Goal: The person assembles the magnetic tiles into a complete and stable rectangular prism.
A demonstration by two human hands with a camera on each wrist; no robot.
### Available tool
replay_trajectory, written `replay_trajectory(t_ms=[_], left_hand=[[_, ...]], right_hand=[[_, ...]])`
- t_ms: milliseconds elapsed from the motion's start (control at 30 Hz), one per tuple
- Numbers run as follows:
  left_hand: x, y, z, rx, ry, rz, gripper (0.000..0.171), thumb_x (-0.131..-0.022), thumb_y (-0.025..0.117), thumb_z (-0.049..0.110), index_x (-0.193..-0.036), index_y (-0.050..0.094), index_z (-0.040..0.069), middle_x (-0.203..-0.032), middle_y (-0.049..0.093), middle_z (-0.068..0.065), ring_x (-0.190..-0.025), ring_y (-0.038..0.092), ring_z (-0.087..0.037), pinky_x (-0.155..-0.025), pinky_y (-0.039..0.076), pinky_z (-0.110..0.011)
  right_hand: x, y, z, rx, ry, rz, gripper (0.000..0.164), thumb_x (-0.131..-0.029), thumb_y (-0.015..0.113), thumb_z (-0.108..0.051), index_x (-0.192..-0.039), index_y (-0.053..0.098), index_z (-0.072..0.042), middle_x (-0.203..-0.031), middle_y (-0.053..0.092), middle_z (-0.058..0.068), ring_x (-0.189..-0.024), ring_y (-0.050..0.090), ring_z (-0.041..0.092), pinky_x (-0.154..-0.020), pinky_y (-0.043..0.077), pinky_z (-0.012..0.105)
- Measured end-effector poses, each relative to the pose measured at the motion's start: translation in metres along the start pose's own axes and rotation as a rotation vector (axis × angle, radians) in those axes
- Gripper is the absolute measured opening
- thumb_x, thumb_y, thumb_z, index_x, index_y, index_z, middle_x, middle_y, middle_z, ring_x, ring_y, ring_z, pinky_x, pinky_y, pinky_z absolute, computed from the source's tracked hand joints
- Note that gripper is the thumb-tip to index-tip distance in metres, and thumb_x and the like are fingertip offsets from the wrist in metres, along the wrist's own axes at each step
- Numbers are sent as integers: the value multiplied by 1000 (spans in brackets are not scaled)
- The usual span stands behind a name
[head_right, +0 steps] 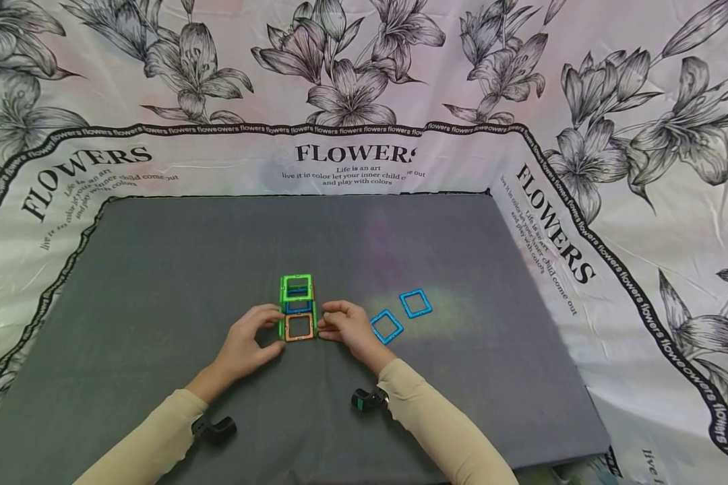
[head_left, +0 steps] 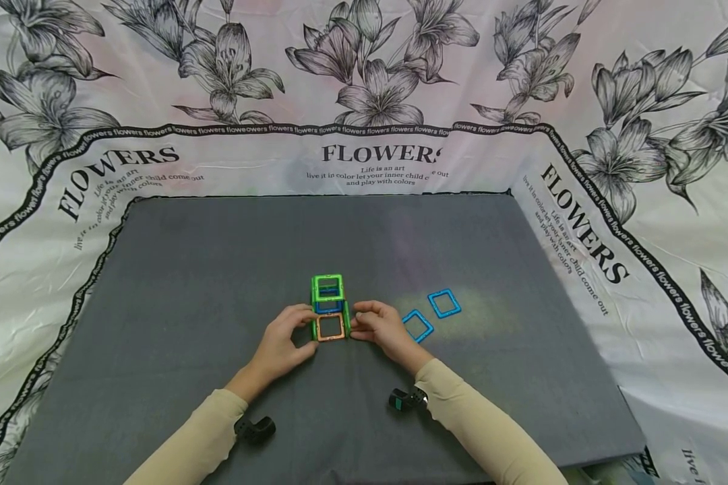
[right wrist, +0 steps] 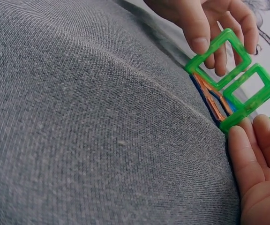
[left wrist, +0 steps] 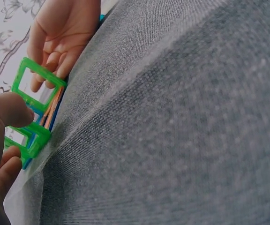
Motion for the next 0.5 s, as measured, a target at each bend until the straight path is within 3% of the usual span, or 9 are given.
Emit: replay_trajectory(t_ms=[500], left_hand=[[0,1,0,26,3,21,49,-70,85,-6,-116,68,1,-117,64,-16,-95,69,-26,-79,62,-39]], right_hand=[[1,0,0,10,-9,-7,43,-105,48,-8,-143,45,12,-93,68,-6,-88,70,6,-90,61,35]])
Point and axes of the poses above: each hand's wrist, its own x-axis away from the middle knuckle, its own y-axis out of the palm, z = x × y, the point moved 5 cm from there along -x, towards the middle knuckle
